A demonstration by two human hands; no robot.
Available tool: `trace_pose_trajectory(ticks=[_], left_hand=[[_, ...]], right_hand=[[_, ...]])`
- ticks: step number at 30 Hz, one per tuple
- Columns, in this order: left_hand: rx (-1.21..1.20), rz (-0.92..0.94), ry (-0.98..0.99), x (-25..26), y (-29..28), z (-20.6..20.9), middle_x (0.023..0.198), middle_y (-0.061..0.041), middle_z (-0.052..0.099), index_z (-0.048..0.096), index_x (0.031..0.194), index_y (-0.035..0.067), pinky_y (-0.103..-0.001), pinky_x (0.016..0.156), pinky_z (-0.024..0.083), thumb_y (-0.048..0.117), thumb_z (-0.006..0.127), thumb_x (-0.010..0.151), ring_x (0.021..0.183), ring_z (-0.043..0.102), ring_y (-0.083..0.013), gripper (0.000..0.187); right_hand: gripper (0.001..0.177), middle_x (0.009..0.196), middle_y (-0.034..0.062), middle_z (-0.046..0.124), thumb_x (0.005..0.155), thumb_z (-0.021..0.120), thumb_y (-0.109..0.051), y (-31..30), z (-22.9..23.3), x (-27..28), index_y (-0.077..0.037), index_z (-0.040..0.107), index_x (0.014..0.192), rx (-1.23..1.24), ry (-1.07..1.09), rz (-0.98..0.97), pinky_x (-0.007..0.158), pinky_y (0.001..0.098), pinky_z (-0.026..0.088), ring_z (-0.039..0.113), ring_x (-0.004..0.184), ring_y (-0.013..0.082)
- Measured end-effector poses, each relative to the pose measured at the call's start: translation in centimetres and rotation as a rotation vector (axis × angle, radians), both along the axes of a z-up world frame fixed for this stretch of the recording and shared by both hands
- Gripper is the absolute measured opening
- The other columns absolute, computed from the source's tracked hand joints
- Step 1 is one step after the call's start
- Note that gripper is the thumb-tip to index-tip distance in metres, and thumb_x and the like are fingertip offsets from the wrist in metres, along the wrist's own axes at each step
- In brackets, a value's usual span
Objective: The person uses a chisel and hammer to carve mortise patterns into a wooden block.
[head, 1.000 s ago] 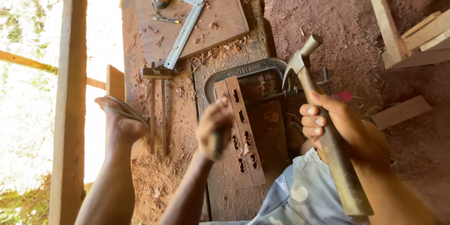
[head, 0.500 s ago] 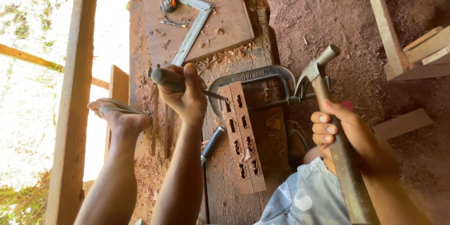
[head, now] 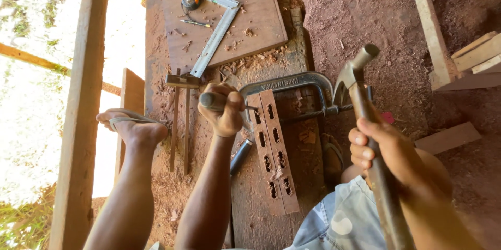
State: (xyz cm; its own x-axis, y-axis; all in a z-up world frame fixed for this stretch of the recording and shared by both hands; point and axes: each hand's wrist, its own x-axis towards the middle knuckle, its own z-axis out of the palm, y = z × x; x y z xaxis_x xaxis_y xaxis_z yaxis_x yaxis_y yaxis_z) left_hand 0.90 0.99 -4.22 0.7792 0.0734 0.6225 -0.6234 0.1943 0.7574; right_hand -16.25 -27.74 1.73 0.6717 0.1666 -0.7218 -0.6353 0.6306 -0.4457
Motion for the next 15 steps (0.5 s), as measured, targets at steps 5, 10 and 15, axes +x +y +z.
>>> trace_pose_trajectory(ticks=[5, 10, 15], left_hand=[[0.143, 0.064, -0.098, -0.2, -1.3, -0.4, 0.052, 0.001, 0.054, 0.054, 0.071, 0.017, -0.026, 0.039, 0.044, 0.031, 0.069, 0.088, 0.040, 0.045, -0.0100, 0.027], [0.239, 0.119, -0.081, -1.3, -1.7, 0.8, 0.058, -0.002, 0.059, 0.054, 0.072, 0.015, -0.027, 0.044, 0.046, 0.029, 0.069, 0.085, 0.045, 0.051, -0.0129, 0.025], [0.251, 0.088, -0.091, -0.4, -1.4, -1.0, 0.057, -0.001, 0.055, 0.054, 0.073, 0.015, -0.028, 0.042, 0.042, 0.025, 0.070, 0.081, 0.045, 0.048, -0.0134, 0.020]], right_hand=[[0.076, 0.094, 0.0056, 0.058, 0.092, 0.058, -0.002, 4.4, 2.9, -1.1, 0.001, 0.025, 0.161, -1.185, -0.881, 0.079, 0.044, 0.0237, 0.041, 0.052, 0.057, 0.0109], [0.076, 0.104, 0.0110, 0.065, 0.094, 0.065, 0.001, 4.7, 5.3, -1.7, 0.002, 0.025, 0.159, -1.489, -1.201, 0.004, 0.063, 0.0281, 0.051, 0.061, 0.071, 0.0157], [0.024, 0.090, 0.0089, 0.064, 0.087, 0.071, -0.003, 6.2, 8.1, 0.3, -0.002, 0.055, 0.105, -1.561, -1.399, 0.113, 0.053, 0.0339, 0.047, 0.055, 0.060, 0.0188]])
